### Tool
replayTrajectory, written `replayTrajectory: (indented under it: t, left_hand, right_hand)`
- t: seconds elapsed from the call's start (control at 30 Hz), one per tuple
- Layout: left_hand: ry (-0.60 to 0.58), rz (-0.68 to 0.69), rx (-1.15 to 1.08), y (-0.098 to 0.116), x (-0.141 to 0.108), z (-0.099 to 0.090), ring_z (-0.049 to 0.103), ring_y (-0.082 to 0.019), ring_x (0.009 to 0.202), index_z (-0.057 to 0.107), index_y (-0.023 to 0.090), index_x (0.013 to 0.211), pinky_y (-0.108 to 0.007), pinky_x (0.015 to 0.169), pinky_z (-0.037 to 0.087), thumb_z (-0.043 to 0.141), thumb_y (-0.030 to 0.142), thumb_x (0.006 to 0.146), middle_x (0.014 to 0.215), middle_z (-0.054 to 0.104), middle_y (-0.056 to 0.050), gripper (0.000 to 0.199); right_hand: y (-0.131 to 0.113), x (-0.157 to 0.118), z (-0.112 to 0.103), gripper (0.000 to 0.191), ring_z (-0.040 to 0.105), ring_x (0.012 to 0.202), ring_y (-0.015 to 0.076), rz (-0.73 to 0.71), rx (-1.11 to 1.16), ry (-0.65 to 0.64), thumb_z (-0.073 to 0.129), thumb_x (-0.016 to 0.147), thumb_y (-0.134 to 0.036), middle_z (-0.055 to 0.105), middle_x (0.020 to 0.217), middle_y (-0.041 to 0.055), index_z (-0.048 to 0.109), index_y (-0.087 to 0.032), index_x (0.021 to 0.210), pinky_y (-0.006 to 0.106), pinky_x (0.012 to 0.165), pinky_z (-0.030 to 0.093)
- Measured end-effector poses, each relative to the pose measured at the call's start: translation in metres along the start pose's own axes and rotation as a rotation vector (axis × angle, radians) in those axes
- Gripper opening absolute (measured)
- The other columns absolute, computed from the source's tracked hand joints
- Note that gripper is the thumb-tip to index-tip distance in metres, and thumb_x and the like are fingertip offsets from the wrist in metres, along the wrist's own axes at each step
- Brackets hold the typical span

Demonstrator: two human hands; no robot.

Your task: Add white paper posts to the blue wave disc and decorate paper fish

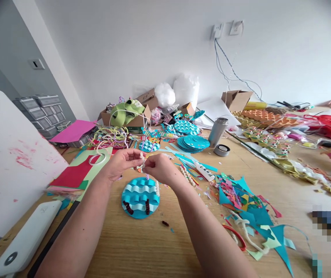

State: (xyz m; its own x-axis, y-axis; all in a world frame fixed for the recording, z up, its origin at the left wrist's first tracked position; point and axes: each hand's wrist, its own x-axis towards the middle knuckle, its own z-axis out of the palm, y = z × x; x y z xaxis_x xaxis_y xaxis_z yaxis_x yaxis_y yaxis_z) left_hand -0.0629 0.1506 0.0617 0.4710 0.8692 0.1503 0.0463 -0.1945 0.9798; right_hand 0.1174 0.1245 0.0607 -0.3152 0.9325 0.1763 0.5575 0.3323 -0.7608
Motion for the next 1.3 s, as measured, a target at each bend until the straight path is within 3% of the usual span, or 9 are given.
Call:
replayTrajectory:
  t: [0.13, 0.33, 0.5, 0.67, 0.97, 1.2, 1.3]
  left_hand:
    - [-0.037, -0.052, 0.065, -0.006, 0.002, -0.005, 0.063, -0.016, 0.078, 0.069, 0.014, 0.096, -0.027, 0.069, 0.05, 0.083, 0.032, 0.061, 0.085, 0.069, -0.005, 0.042]
    - [-0.108, -0.147, 0.102, -0.01, 0.003, -0.011, 0.067, -0.022, 0.087, 0.071, 0.013, 0.093, -0.036, 0.083, 0.051, 0.085, 0.031, 0.056, 0.091, 0.073, -0.009, 0.043]
    - [-0.049, -0.137, 0.148, -0.009, 0.001, -0.014, 0.068, -0.023, 0.084, 0.073, 0.014, 0.087, -0.037, 0.081, 0.052, 0.085, 0.031, 0.055, 0.085, 0.074, -0.008, 0.038]
    - [-0.032, -0.124, 0.124, -0.011, 0.0, -0.008, 0.068, -0.022, 0.083, 0.072, 0.013, 0.091, -0.038, 0.081, 0.052, 0.086, 0.027, 0.054, 0.085, 0.074, -0.009, 0.042]
    - [0.064, -0.158, 0.075, -0.016, -0.01, 0.001, 0.066, -0.019, 0.076, 0.071, 0.012, 0.087, -0.033, 0.075, 0.051, 0.087, 0.024, 0.049, 0.08, 0.072, -0.007, 0.043]
    - [0.146, -0.153, 0.087, -0.032, -0.025, -0.003, 0.066, -0.018, 0.074, 0.07, 0.013, 0.095, -0.03, 0.071, 0.051, 0.088, 0.028, 0.049, 0.078, 0.071, -0.005, 0.051]
    - [0.142, -0.153, 0.081, -0.037, -0.029, -0.004, 0.066, -0.019, 0.075, 0.072, 0.013, 0.089, -0.03, 0.071, 0.051, 0.087, 0.031, 0.05, 0.078, 0.072, -0.006, 0.046]
  right_hand:
    - [0.004, 0.003, 0.003, 0.021, 0.035, 0.05, 0.0082, 0.03, -0.011, -0.014, 0.063, 0.069, -0.033, 0.045, 0.051, -0.0057, 0.056, -0.017, 0.058, 0.023, 0.047, 0.025]
    - [0.002, 0.006, 0.004, 0.02, 0.039, 0.049, 0.0085, 0.091, 0.018, -0.067, 0.064, 0.068, -0.034, 0.053, 0.053, -0.0033, 0.062, -0.016, 0.061, 0.023, 0.047, 0.028]
    - [-0.007, 0.003, 0.0, 0.029, 0.031, 0.046, 0.0074, 0.121, -0.025, -0.038, 0.061, 0.072, -0.04, 0.042, 0.046, -0.0051, 0.066, -0.015, 0.059, 0.024, 0.045, 0.023]
    - [-0.007, 0.003, -0.001, 0.027, 0.03, 0.047, 0.007, 0.08, -0.036, -0.013, 0.06, 0.073, -0.035, 0.038, 0.046, -0.0056, 0.064, -0.015, 0.056, 0.023, 0.045, 0.022]
    - [0.002, 0.007, 0.008, 0.023, 0.034, 0.049, 0.0074, 0.041, 0.037, -0.059, 0.059, 0.073, -0.031, 0.043, 0.049, -0.005, 0.063, -0.013, 0.059, 0.022, 0.046, 0.025]
    - [0.001, 0.007, 0.016, 0.017, 0.045, 0.054, 0.0093, 0.043, 0.069, -0.105, 0.061, 0.073, -0.028, 0.06, 0.059, -0.0009, 0.069, -0.013, 0.068, 0.021, 0.05, 0.033]
    - [0.004, 0.009, 0.022, 0.016, 0.048, 0.056, 0.01, 0.035, 0.062, -0.108, 0.063, 0.072, -0.026, 0.061, 0.06, -0.0005, 0.07, -0.013, 0.069, 0.021, 0.051, 0.034]
